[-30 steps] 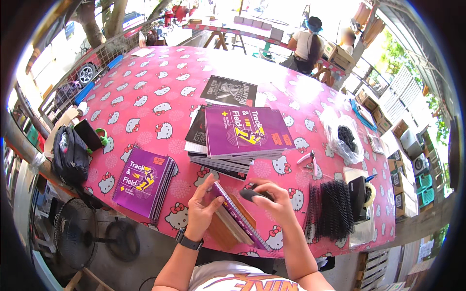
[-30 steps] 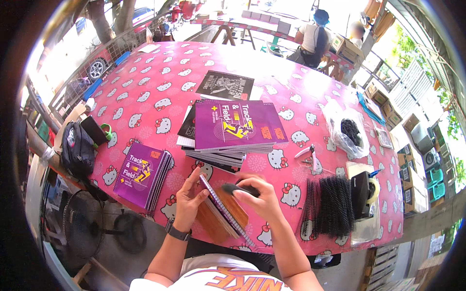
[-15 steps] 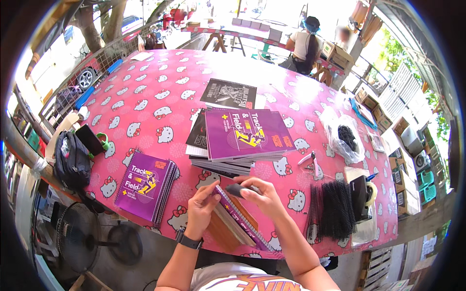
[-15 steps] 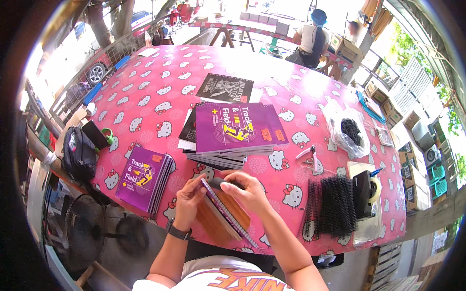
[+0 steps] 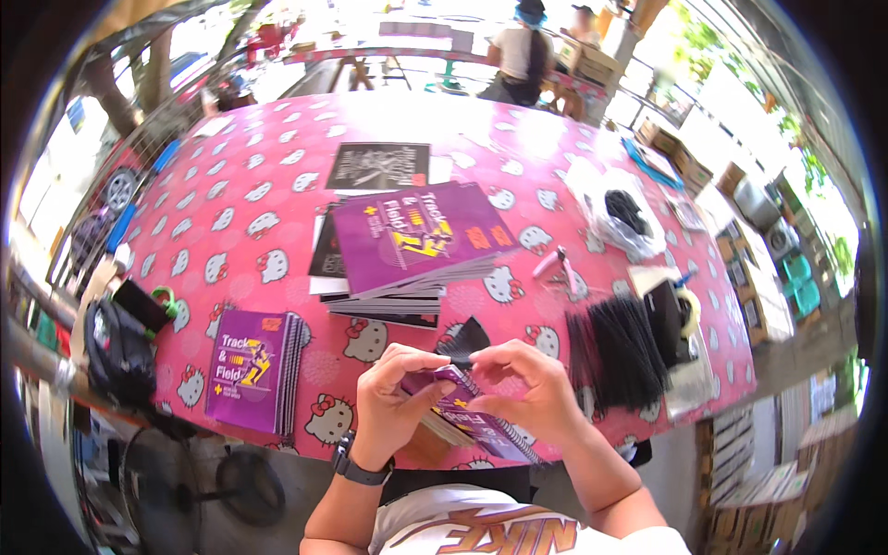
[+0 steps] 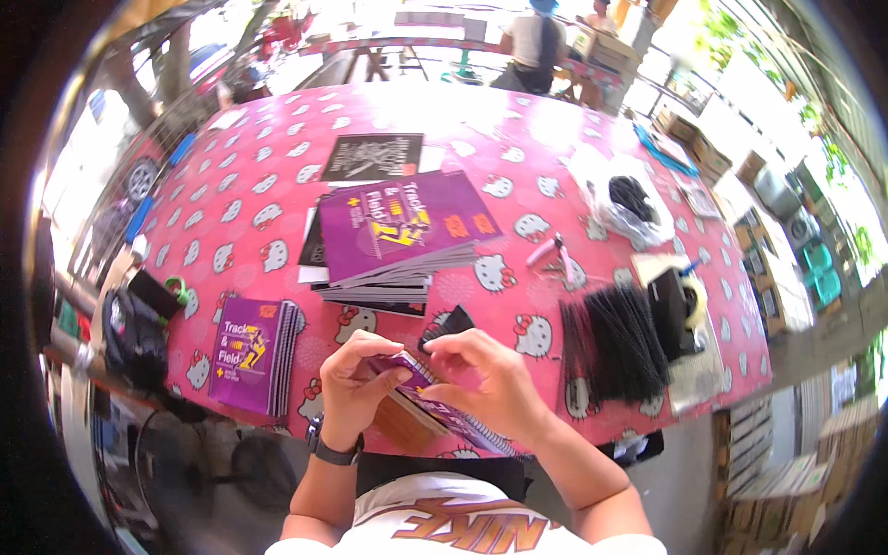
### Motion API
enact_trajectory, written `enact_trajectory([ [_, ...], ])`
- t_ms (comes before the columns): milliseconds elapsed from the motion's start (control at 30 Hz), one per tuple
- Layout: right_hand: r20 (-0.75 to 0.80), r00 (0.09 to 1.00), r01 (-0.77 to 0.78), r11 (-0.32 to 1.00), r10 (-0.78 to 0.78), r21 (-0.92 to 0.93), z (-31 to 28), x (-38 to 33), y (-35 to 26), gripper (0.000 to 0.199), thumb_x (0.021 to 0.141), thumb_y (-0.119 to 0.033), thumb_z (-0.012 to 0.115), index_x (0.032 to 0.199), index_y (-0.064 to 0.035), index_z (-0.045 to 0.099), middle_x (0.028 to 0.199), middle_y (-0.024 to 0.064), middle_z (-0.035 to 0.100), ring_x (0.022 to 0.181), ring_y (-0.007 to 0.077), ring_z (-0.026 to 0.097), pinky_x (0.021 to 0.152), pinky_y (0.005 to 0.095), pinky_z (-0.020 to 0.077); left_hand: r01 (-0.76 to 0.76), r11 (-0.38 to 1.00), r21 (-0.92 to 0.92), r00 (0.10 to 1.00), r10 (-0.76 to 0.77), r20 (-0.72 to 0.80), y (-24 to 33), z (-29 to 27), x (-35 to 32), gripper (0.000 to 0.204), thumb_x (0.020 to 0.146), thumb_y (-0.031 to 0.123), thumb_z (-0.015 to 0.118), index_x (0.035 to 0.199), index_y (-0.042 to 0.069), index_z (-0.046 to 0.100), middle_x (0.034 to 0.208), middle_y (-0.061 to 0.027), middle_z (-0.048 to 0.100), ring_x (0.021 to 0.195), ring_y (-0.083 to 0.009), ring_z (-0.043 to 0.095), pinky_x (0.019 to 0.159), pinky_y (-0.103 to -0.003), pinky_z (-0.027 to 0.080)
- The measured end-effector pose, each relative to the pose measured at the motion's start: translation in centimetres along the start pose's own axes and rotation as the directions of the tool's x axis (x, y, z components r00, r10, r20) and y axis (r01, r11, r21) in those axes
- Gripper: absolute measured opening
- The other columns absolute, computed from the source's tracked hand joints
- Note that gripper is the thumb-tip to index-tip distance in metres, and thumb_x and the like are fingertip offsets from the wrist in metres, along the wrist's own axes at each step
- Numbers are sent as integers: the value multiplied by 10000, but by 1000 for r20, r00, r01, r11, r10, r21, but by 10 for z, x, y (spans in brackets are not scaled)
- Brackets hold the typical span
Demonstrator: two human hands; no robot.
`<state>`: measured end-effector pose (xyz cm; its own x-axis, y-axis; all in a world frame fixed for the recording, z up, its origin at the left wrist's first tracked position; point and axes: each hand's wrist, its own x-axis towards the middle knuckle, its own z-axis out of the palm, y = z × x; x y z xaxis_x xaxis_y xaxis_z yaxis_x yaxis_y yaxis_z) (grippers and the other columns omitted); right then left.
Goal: The person binds multiple notebooks by manually threading black plastic coils through the pre-punched holes in the covers and pages, handling each notebook one at a time and placing them on a stack when finished.
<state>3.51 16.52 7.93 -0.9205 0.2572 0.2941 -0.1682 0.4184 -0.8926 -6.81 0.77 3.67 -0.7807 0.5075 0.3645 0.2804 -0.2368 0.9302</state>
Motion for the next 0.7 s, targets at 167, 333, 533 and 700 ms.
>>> enact_trajectory([
  [167, -91, 982, 134, 948, -167, -290, 11, -22, -9, 289, 825, -7, 624, 1112, 4, 596, 977, 175, 625, 777, 305, 631, 691, 323, 511, -223, 966, 133, 971, 232, -54, 8, 18, 0, 263, 626, -22, 768, 862, 57, 683, 835, -48, 673, 795, -185, 602, 696, -286, 475],
  [333, -13, 987, 148, 949, -157, -277, 11, -26, -20, 405, 903, -118, 546, 1250, 73, 464, 1051, 206, 600, 939, 352, 592, 791, 389, 484, -205, 969, 140, 978, 209, -19, 10, 22, -6, 243, 640, -32, 752, 853, 66, 692, 847, -43, 678, 791, -177, 595, 694, -274, 467],
  [533, -53, 985, 150, 960, -167, -236, 11, -26, -9, 325, 863, -98, 607, 1171, 0, 575, 983, 157, 610, 778, 252, 581, 676, 301, 474, -98, 995, 0, 995, 98, -3, 21, 21, -10, 183, 701, -34, 717, 857, 57, 683, 831, -54, 675, 775, -183, 597, 719, -285, 453],
  [700, -174, 956, 194, 952, -238, -238, 20, -26, -13, 320, 810, -60, 667, 1123, -27, 605, 855, 115, 600, 705, 214, 591, 624, 295, 480, -58, 990, 130, 998, 57, 13, 18, 16, -9, 145, 758, -15, 689, 888, 20, 636, 858, -61, 628, 789, -140, 572, 732, -250, 433],
])
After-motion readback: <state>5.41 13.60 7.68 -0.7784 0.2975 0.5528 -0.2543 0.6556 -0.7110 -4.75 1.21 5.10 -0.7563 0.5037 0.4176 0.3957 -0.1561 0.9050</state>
